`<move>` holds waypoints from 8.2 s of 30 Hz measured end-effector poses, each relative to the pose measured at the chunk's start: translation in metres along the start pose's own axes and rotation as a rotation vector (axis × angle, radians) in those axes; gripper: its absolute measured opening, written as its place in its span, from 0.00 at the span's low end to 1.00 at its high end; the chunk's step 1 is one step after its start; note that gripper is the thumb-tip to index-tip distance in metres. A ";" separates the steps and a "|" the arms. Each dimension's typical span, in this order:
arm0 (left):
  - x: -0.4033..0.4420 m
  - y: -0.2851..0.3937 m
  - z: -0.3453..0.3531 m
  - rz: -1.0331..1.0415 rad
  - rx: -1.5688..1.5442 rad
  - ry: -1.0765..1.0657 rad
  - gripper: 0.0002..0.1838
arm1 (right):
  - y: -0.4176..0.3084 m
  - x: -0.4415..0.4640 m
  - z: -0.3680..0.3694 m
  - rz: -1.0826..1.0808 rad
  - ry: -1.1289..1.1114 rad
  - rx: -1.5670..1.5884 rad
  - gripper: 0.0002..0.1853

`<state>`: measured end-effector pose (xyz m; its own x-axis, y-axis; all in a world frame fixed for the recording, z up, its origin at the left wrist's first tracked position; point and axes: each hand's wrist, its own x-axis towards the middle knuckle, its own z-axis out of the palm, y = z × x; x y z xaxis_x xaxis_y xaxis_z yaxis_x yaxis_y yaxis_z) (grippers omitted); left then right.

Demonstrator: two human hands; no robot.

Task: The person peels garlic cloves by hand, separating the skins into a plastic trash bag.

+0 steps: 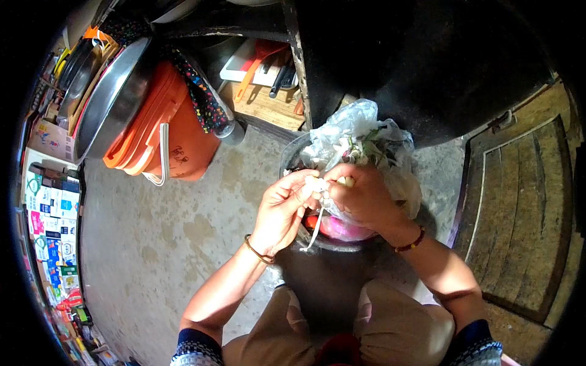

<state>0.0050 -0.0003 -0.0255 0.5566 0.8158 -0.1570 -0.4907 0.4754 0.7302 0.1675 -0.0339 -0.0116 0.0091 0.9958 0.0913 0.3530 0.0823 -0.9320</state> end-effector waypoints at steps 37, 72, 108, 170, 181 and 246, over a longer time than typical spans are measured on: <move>0.002 0.008 -0.001 -0.077 0.127 0.084 0.10 | -0.006 0.004 -0.004 0.011 -0.153 -0.074 0.06; 0.006 0.013 0.000 -0.141 -0.150 0.115 0.13 | 0.012 0.006 -0.001 -0.086 0.102 -0.105 0.06; 0.006 0.000 -0.005 -0.100 -0.181 0.043 0.12 | 0.008 0.006 -0.003 -0.031 -0.012 -0.099 0.08; 0.000 -0.019 -0.006 -0.068 -0.113 0.095 0.07 | -0.002 -0.004 0.005 -0.385 0.068 -0.684 0.06; 0.003 -0.001 -0.007 -0.131 -0.065 -0.024 0.15 | 0.009 0.003 -0.014 -0.242 0.151 -0.317 0.06; 0.000 -0.001 -0.002 -0.088 0.038 -0.084 0.19 | 0.002 0.001 -0.012 -0.110 0.065 -0.244 0.06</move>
<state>0.0043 0.0001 -0.0276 0.6513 0.7402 -0.1669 -0.4125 0.5300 0.7410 0.1790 -0.0337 -0.0089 0.0158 0.9761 0.2169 0.5701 0.1694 -0.8039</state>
